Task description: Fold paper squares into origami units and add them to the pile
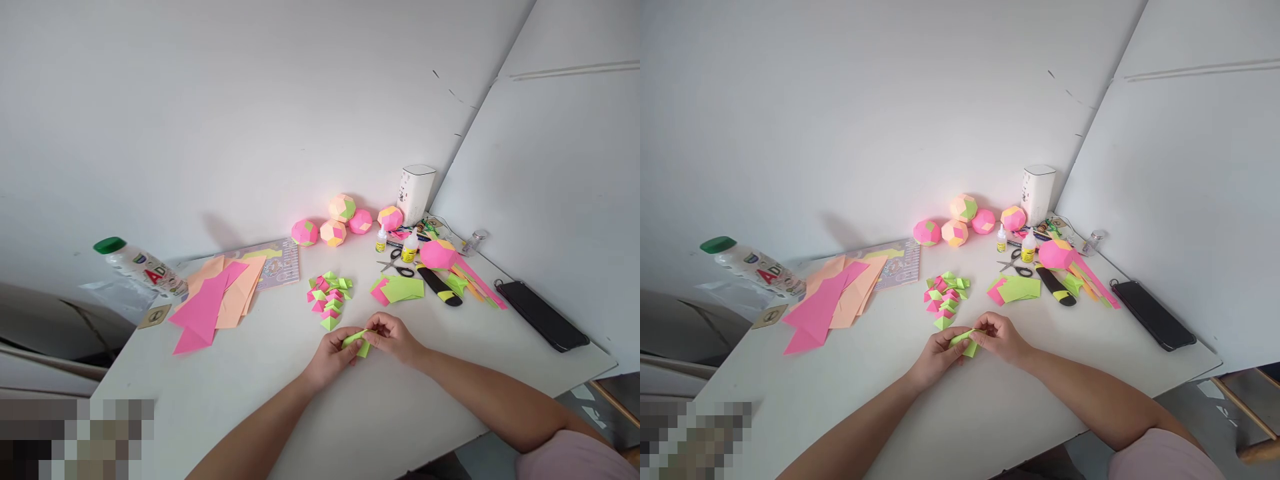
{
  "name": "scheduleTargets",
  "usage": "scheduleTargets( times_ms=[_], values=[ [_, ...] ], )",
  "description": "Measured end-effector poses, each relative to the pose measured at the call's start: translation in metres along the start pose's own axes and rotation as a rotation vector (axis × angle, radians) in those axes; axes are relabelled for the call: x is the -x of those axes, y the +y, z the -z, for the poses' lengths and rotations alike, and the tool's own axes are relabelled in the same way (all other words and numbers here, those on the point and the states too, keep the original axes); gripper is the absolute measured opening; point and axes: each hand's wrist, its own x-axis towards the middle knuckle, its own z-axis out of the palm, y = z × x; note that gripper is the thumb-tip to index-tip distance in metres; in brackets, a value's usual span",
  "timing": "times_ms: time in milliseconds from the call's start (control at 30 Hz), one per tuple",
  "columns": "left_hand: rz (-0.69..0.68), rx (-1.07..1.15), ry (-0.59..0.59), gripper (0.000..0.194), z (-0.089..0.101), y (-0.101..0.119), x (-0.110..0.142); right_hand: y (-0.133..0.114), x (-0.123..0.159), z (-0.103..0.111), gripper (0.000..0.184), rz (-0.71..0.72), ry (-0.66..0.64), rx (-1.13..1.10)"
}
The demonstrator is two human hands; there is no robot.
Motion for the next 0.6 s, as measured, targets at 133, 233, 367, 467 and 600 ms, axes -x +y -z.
scheduleTargets(
  times_ms=[133,233,367,467,600],
  values=[
    [0.013,-0.002,0.003,0.032,-0.0003,0.0018,0.0,0.0,-0.001,0.001,0.021,-0.004,0.004,-0.015],
    [0.021,-0.025,-0.014,0.035,-0.0002,0.0037,0.0005,0.0007,-0.0015,0.0014,0.021,-0.005,0.008,-0.03],
    [0.023,-0.045,-0.027,0.037,-0.0004,0.0059,0.0011,0.0023,-0.0024,0.0021,0.02,-0.007,0.005,-0.052],
    [0.022,-0.048,-0.031,0.037,-0.001,0.0071,0.0009,0.0032,-0.003,0.0029,0.02,-0.01,0.004,-0.051],
    [0.027,-0.058,-0.035,0.037,-0.0011,0.0072,0.0007,0.0032,-0.0031,0.003,0.021,-0.014,0.003,-0.046]
  ],
)
